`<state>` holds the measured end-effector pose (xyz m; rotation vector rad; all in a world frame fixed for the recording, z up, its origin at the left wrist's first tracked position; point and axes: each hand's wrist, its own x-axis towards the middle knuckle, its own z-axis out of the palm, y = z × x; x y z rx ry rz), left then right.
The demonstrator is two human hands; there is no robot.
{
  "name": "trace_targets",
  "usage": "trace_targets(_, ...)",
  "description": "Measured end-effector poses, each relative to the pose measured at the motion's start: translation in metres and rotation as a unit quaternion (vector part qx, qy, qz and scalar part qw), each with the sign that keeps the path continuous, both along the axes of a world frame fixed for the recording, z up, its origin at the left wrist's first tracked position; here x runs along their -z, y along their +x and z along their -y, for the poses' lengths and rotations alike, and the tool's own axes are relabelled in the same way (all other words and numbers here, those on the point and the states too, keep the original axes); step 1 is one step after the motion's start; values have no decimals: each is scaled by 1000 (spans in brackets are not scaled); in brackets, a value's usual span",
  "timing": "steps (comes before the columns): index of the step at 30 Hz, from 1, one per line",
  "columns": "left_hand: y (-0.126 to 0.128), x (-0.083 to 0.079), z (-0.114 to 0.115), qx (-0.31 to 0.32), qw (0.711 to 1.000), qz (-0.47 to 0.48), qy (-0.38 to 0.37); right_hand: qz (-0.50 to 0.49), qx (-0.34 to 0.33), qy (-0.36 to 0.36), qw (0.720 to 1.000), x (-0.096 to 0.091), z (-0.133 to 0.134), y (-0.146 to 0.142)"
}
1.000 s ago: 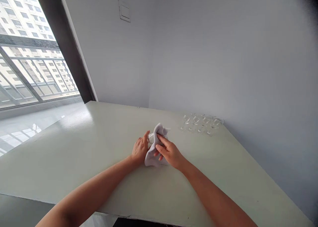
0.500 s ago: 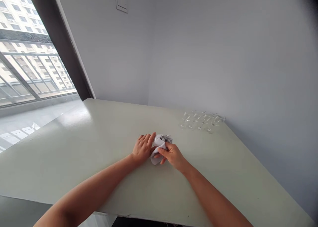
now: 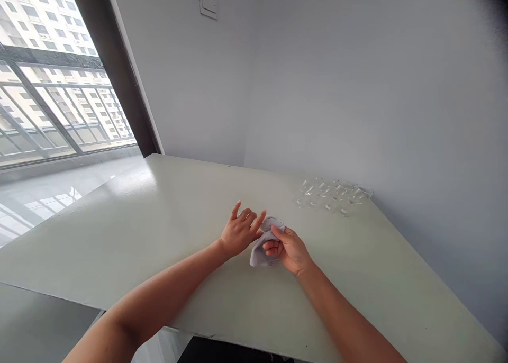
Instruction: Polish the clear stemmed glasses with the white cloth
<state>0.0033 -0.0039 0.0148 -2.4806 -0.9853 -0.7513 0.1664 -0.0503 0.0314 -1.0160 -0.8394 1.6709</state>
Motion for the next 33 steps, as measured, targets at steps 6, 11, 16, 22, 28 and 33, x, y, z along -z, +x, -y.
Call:
trace_targets(6, -8, -9, -2, 43, 994, 53, -87, 163, -102, 126, 973, -15, 5, 10)
trace_targets(11, -15, -26, -1, 109, 936, 45, -331, 263, -158, 161, 938, -25, 11, 17)
trace_targets(16, -14, -46, 9, 94, 950, 34, -295, 171, -132, 104, 971, -23, 16, 21)
trace_targets(22, -20, -59, 17, 120, 968, 21, -218, 130, -107, 104, 980, -34, 39, 17)
trace_targets(28, -37, -84, 16, 255, 734, -56, -627, 330, -217, 243, 886, -51, 61, 20)
trace_targets(33, -29, -74, 28, 133, 960, -5, -248, 147, -81, 88, 982, -31, 53, 11)
